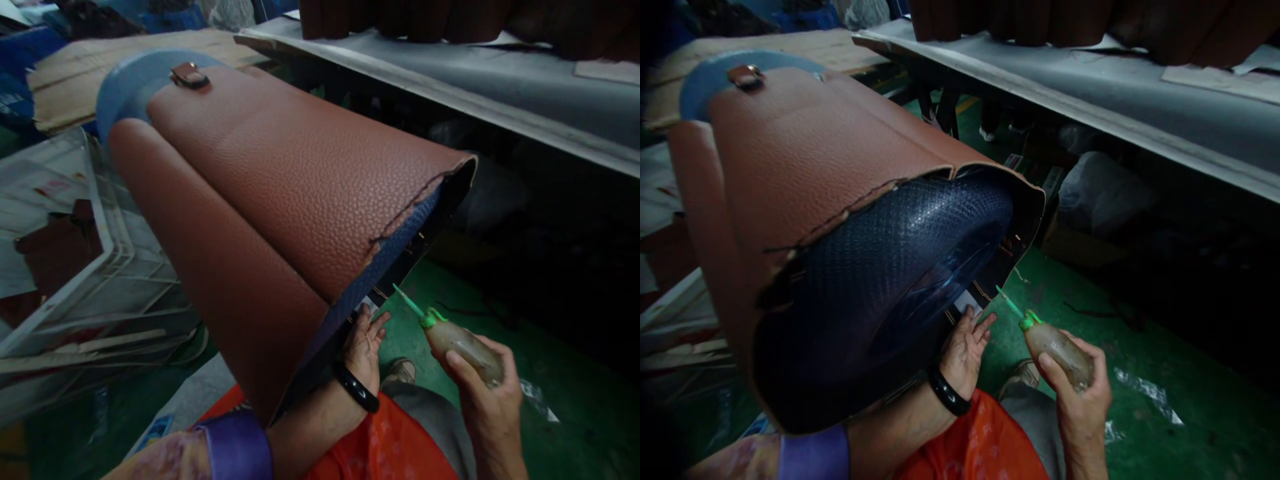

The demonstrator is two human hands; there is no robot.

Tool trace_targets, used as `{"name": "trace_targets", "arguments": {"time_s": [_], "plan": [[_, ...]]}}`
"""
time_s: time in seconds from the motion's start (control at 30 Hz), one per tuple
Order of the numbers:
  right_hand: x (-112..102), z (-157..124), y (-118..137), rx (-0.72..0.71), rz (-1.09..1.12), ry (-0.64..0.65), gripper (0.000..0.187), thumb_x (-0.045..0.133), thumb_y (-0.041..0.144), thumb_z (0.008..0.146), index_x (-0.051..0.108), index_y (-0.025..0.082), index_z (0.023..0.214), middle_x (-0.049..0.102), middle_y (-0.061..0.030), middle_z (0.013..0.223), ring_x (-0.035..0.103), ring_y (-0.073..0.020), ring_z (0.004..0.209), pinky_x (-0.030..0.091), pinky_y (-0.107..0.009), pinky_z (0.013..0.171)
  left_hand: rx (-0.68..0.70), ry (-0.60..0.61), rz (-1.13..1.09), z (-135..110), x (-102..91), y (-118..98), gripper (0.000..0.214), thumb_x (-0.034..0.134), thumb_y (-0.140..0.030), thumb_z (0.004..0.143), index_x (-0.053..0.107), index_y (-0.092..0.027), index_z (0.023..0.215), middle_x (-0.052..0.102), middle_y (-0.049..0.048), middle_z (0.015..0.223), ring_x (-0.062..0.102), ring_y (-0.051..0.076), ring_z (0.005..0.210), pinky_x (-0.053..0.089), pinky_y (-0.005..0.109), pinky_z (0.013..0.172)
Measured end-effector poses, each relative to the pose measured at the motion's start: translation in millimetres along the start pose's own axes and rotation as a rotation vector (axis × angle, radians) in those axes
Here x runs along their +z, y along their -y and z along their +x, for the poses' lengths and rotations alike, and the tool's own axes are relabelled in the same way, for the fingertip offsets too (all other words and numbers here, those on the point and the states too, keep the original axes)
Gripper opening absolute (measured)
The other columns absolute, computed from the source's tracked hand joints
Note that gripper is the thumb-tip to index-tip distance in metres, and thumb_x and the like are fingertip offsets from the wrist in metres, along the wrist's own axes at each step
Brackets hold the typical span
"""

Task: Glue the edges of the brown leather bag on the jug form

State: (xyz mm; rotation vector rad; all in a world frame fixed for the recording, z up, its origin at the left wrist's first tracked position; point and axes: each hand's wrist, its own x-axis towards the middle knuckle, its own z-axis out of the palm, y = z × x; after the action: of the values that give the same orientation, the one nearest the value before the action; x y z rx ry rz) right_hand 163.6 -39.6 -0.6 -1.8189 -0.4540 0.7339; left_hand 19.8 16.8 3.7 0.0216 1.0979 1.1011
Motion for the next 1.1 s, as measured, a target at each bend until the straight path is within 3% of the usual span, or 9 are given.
{"name": "trace_targets", "arguments": {"time_s": [0.17, 0.33, 0.4, 0.6, 0.7, 0.97, 1.1], "plan": [[3.1, -3.5, 6.4, -0.052, -0.070, -0.040, 0.067, 0.087, 0.055, 0.043, 0.059, 0.020, 0.092, 0.068, -0.0100, 0.102, 0.065, -0.0308, 0.093, 0.051, -0.049, 0.084, -0.004, -0.001, -0.099, -2.6, 3.1, -5.0, 0.048, 0.086, -0.049, 0.060, 0.062, -0.021, 0.091, 0.059, 0.0089, 0.121, 0.065, 0.027, 0.106, 0.042, 0.032, 0.089], [1.9, -4.4, 2.6, -0.055, -0.111, -0.019, 0.066, 0.086, 0.055, 0.043, 0.060, 0.020, 0.091, 0.069, -0.0112, 0.102, 0.066, -0.0314, 0.091, 0.053, -0.048, 0.081, -0.043, -0.015, -0.131, 1.0, 2.8, -6.9, 0.029, 0.078, -0.034, 0.071, 0.057, -0.019, 0.084, 0.056, 0.0062, 0.113, 0.066, 0.022, 0.101, 0.041, 0.029, 0.083], [1.9, -6.0, 0.6, -0.044, -0.113, -0.015, 0.064, 0.087, 0.055, 0.043, 0.060, 0.020, 0.090, 0.069, -0.0104, 0.099, 0.066, -0.0296, 0.088, 0.054, -0.045, 0.078, -0.046, -0.022, -0.134, 3.1, 1.7, -5.9, 0.028, 0.075, -0.031, 0.068, 0.055, -0.019, 0.084, 0.054, 0.0067, 0.112, 0.065, 0.022, 0.102, 0.041, 0.029, 0.084], [1.4, -12.9, -7.9, 0.006, -0.108, 0.023, 0.061, 0.086, 0.054, 0.046, 0.060, 0.019, 0.089, 0.068, -0.0062, 0.089, 0.065, -0.0241, 0.077, 0.055, -0.035, 0.066, -0.018, 0.026, -0.089, 2.4, 0.1, -6.0, 0.056, 0.083, -0.041, 0.047, 0.055, -0.019, 0.090, 0.049, 0.0147, 0.134, 0.057, 0.031, 0.119, 0.040, 0.034, 0.095], [0.1, -14.0, -13.0, 0.049, -0.073, 0.061, 0.063, 0.087, 0.053, 0.046, 0.060, 0.019, 0.091, 0.068, -0.0061, 0.090, 0.066, -0.0243, 0.078, 0.054, -0.034, 0.066, -0.028, 0.015, -0.064, 0.3, 2.0, -8.0, 0.060, 0.083, -0.044, 0.045, 0.053, -0.019, 0.091, 0.043, 0.0175, 0.144, 0.054, 0.035, 0.126, 0.037, 0.038, 0.104], [-7.1, -11.8, -14.1, 0.098, 0.049, 0.039, 0.064, 0.091, 0.049, 0.044, 0.062, 0.021, 0.092, 0.067, -0.0036, 0.092, 0.065, -0.0229, 0.081, 0.051, -0.034, 0.071, -0.026, 0.032, -0.060, -2.4, 0.9, -9.3, 0.059, 0.084, -0.047, 0.051, 0.053, -0.020, 0.092, 0.045, 0.0173, 0.143, 0.053, 0.037, 0.129, 0.034, 0.042, 0.109], [-4.7, -8.6, -8.6, 0.090, 0.043, 0.002, 0.066, 0.091, 0.051, 0.041, 0.062, 0.021, 0.093, 0.068, -0.0050, 0.094, 0.065, -0.0247, 0.082, 0.051, -0.038, 0.074, -0.030, 0.019, -0.065, -2.7, -0.2, -9.4, 0.071, 0.088, -0.055, 0.039, 0.055, -0.019, 0.091, 0.046, 0.0171, 0.138, 0.051, 0.039, 0.130, 0.034, 0.042, 0.109]]}}
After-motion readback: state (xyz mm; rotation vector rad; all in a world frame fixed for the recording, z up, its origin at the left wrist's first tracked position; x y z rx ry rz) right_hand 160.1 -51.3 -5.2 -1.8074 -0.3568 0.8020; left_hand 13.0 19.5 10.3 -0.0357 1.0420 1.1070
